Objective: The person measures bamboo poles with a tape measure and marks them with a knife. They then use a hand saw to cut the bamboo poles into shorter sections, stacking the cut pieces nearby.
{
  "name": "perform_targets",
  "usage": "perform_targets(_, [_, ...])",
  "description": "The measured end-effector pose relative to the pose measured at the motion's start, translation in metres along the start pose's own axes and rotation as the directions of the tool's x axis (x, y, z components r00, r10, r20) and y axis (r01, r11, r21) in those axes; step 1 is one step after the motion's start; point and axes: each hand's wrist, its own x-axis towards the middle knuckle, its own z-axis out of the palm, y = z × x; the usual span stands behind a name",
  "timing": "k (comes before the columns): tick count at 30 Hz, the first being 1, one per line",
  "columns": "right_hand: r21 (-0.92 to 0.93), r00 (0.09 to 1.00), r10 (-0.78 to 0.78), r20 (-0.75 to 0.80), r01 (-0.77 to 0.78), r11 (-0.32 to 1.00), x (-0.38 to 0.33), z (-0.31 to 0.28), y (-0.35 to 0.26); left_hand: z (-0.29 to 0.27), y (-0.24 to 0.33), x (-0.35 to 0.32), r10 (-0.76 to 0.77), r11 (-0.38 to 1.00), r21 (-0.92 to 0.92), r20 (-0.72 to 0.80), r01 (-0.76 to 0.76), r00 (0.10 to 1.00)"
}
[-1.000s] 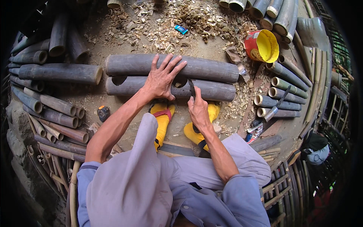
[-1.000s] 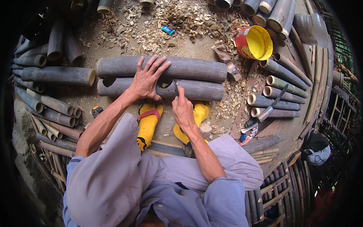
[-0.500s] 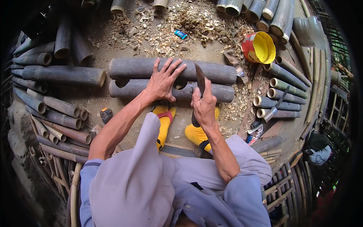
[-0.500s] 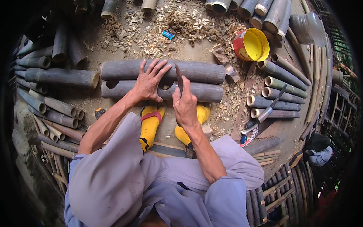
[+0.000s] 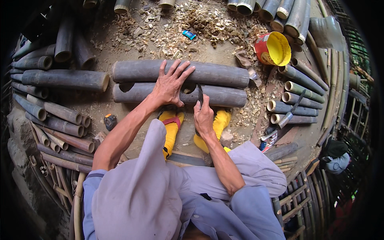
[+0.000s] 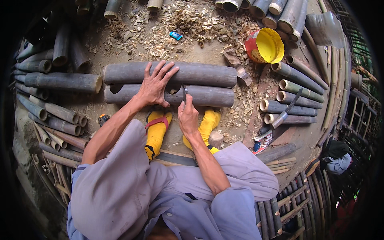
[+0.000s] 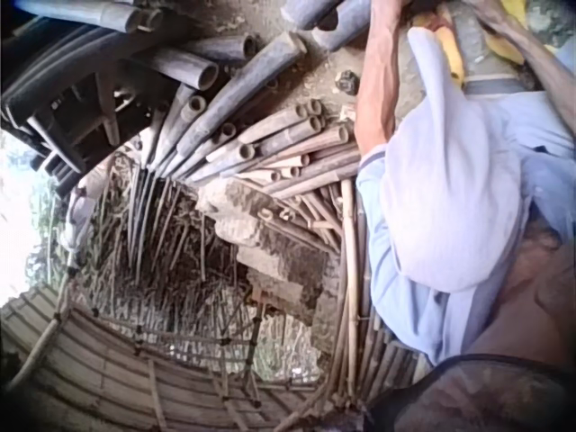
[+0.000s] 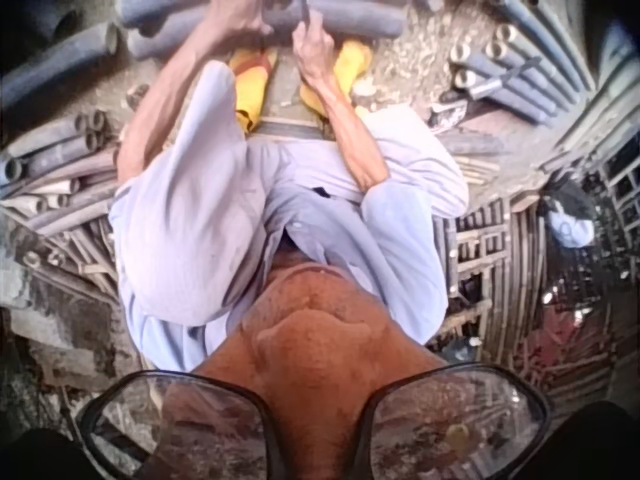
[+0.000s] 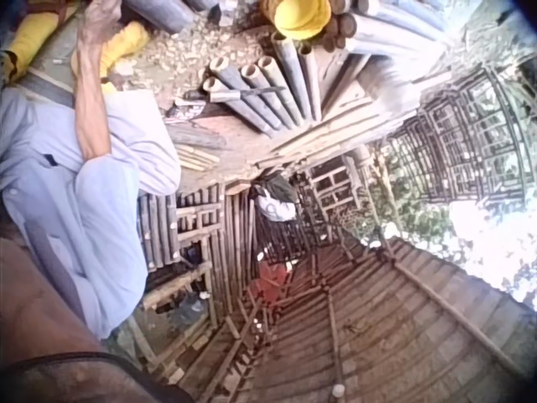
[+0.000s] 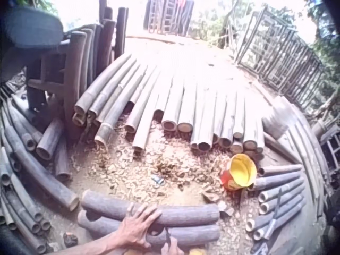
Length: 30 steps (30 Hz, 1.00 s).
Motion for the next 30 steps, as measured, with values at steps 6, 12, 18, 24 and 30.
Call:
perform_targets(6, [-0.075, 0.995, 0.090, 0.042, -0.086, 0.993, 0.001, -0.004, -0.006, 0.000, 0.001, 0.002, 0.000, 1.000, 0.001, -0.002, 0.000, 1.000])
perform_targets(12, [-0.082, 0.959, 0.238, 0.151, -0.228, 0.970, 0.002, -0.019, -0.013, -0.002, 0.005, 0.001, -0.021, 0.999, 0.029, 0.010, 0.021, 1.000])
perform_targets(18, [0.239, 0.959, 0.256, 0.124, -0.279, 0.930, 0.021, -0.034, -0.067, -0.001, 0.008, 0.000, -0.047, 0.999, -0.003, -0.015, 0.047, 0.999])
perform_targets(24, [0.863, 0.996, 0.072, 0.052, -0.081, 0.498, 0.086, -0.033, -0.151, 0.018, 0.003, -0.002, -0.062, 0.997, 0.036, -0.077, 0.065, 0.995])
perform_targets(30, [0.495, 0.984, -0.106, 0.144, 0.022, 0.869, 0.103, 0.021, -0.180, 0.048, 0.014, 0.004, -0.196, 0.955, -0.257, -0.161, 0.151, 0.967])
